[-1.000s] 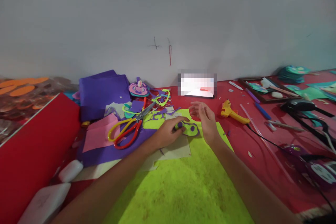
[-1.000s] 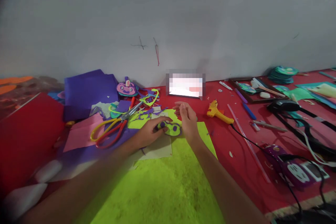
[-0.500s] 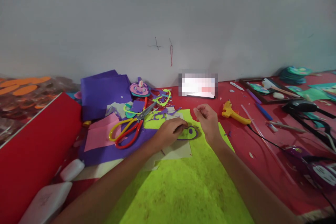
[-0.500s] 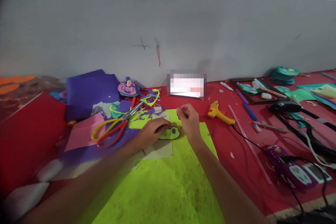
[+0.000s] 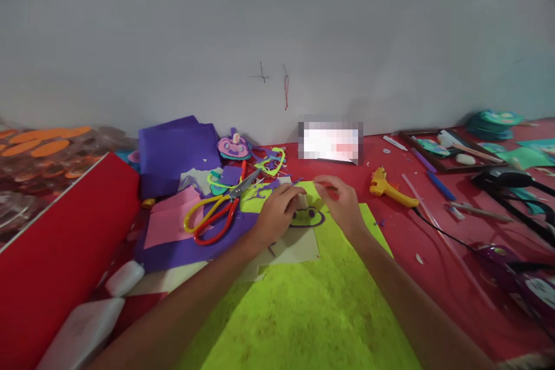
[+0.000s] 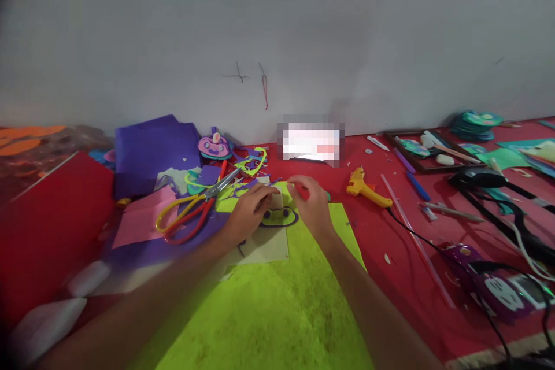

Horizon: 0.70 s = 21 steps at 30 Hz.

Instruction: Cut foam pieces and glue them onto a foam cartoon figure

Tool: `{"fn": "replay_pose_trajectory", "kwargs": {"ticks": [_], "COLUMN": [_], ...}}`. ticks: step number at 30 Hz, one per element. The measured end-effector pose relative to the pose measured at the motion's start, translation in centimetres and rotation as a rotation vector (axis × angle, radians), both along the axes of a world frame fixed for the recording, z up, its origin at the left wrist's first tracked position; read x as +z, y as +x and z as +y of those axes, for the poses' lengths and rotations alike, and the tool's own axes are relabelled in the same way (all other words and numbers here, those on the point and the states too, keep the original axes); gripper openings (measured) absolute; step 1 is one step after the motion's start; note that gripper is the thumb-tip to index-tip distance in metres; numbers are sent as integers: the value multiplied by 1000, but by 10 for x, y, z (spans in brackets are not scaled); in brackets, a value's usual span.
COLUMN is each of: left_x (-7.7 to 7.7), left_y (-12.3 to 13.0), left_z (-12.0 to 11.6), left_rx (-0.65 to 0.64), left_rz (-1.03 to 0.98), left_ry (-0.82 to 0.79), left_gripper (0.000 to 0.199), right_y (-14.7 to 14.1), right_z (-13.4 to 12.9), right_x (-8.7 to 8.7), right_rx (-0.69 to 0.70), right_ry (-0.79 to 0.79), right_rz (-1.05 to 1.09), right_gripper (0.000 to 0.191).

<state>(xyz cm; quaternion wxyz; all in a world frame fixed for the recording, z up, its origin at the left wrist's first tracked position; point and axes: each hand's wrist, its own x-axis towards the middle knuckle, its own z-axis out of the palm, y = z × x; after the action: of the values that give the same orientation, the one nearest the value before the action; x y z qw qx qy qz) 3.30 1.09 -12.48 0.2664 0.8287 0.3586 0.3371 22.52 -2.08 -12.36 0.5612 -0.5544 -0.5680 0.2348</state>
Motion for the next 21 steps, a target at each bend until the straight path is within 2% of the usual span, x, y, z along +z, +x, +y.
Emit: {"fn": "replay_pose_trajectory", "kwargs": {"ticks": [3,5,9,13,16,18,21], "left_x": [1,2,4,8,21,36,62], "left_y": [-1,-1,0,3,2,-7,-39], "left_z": [0,-2,-8,-17,-18,-14,-7], "left_rx": [4,5,53,25,-9,119,281], "left_rz": [-3,2,118,332,475,516,577], "left_ry": [2,-2,6,147,221,217,169], "left_gripper": [34,33,27,28,26,23,28], "right_y": [-4,-6,-7,-10,-13,-13,-11], "right_z": [-4,-7,-11,-13,-14,-13,-11], "right_x": [6,10,13,12,10,9,5], "right_rx": [15,14,30,19,27,29,15], "right_ry": [-59,-67,-79,-62,-48,-32,-15], "right_rz": [63,97,62,-24,-46,-39,10], "right_gripper": [52,59,52,39,35,31,23]}}
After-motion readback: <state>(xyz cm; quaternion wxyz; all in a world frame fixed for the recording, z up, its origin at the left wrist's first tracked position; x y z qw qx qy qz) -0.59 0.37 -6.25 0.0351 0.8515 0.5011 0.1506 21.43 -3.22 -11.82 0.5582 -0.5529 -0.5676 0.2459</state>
